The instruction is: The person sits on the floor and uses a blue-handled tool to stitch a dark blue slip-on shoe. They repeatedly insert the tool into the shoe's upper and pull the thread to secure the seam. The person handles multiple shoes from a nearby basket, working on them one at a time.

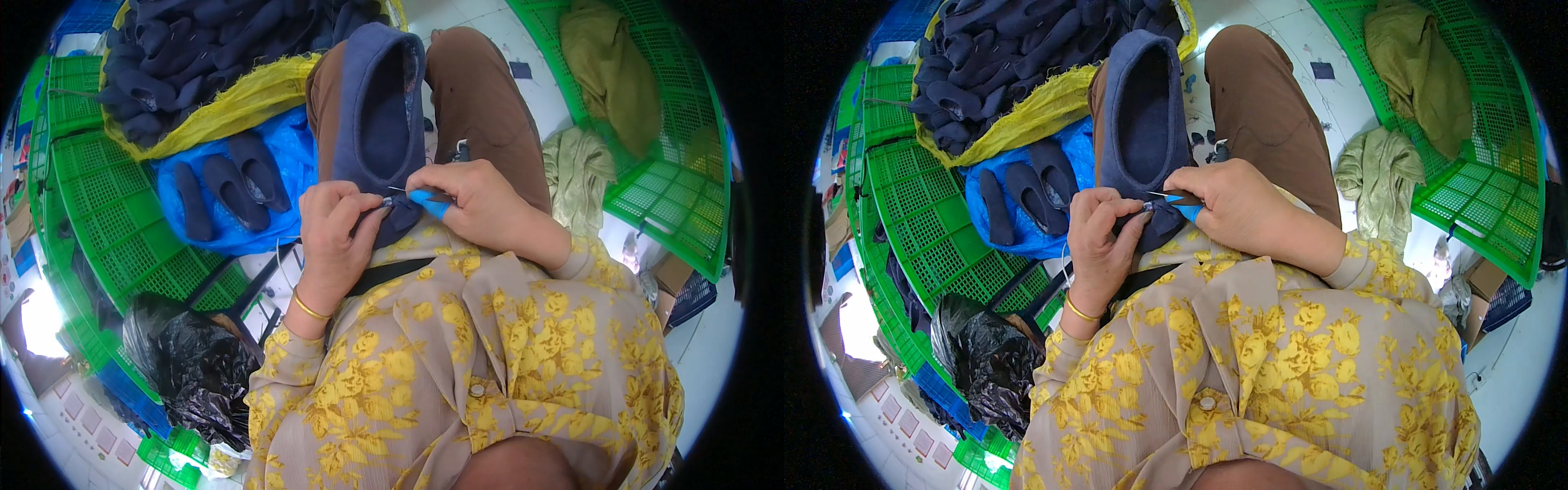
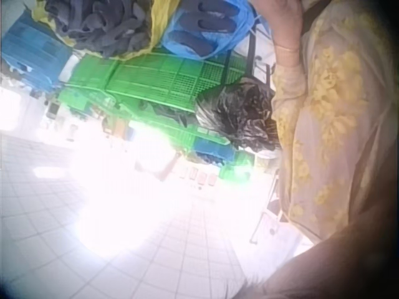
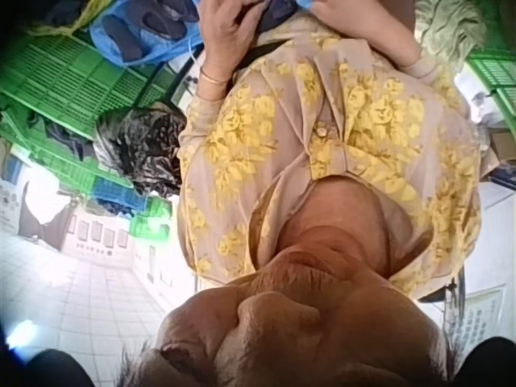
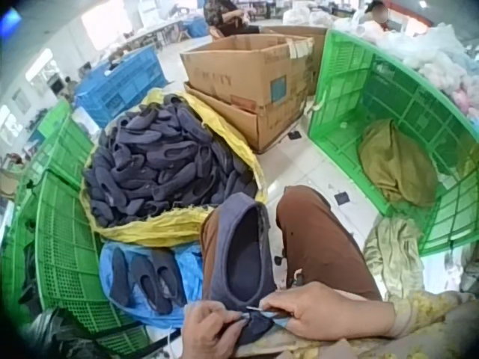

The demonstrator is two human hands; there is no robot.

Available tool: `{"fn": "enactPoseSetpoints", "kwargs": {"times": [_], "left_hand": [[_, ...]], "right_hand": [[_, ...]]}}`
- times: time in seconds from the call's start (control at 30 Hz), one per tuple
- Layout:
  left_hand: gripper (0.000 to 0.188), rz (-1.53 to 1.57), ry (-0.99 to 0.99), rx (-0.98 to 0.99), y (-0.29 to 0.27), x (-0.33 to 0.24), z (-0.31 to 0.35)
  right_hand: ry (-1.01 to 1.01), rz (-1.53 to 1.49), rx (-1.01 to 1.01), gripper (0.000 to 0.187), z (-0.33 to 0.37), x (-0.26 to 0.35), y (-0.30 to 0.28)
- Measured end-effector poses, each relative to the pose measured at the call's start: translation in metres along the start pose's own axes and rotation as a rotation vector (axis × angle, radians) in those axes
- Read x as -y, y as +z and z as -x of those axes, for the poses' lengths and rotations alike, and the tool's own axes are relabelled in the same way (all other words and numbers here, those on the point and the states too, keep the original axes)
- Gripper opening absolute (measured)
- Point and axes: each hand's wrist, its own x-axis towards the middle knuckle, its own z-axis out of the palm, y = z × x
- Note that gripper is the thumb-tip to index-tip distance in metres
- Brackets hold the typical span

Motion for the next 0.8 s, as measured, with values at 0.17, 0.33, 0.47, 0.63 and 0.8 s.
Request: {"fn": "enactPoseSetpoints", "kwargs": {"times": [0.17,0.33,0.47,0.63,0.8], "left_hand": [[0.02,0.007,-0.007,-0.006,0.001,0.001,0.001],[0.019,0.008,-0.011,-0.009,0.002,0.002,0.001],[0.019,0.004,-0.012,-0.004,0.002,0.002,0.001],[0.02,0.013,-0.004,0.002,0.004,0.004,0.001],[0.019,-0.002,-0.019,-0.009,0.002,0.003,0.004]], "right_hand": [[-0.1,0.064,0.009,0.02,-0.001,0.0,0.001],[-0.125,0.106,0.025,0.02,-0.003,-0.001,0.001],[-0.108,0.157,0.027,0.019,-0.005,-0.002,0.003],[-0.059,0.262,0.097,0.019,-0.015,0.0,0.005],[-0.077,0.325,0.086,0.022,-0.022,0.002,0.002]]}}
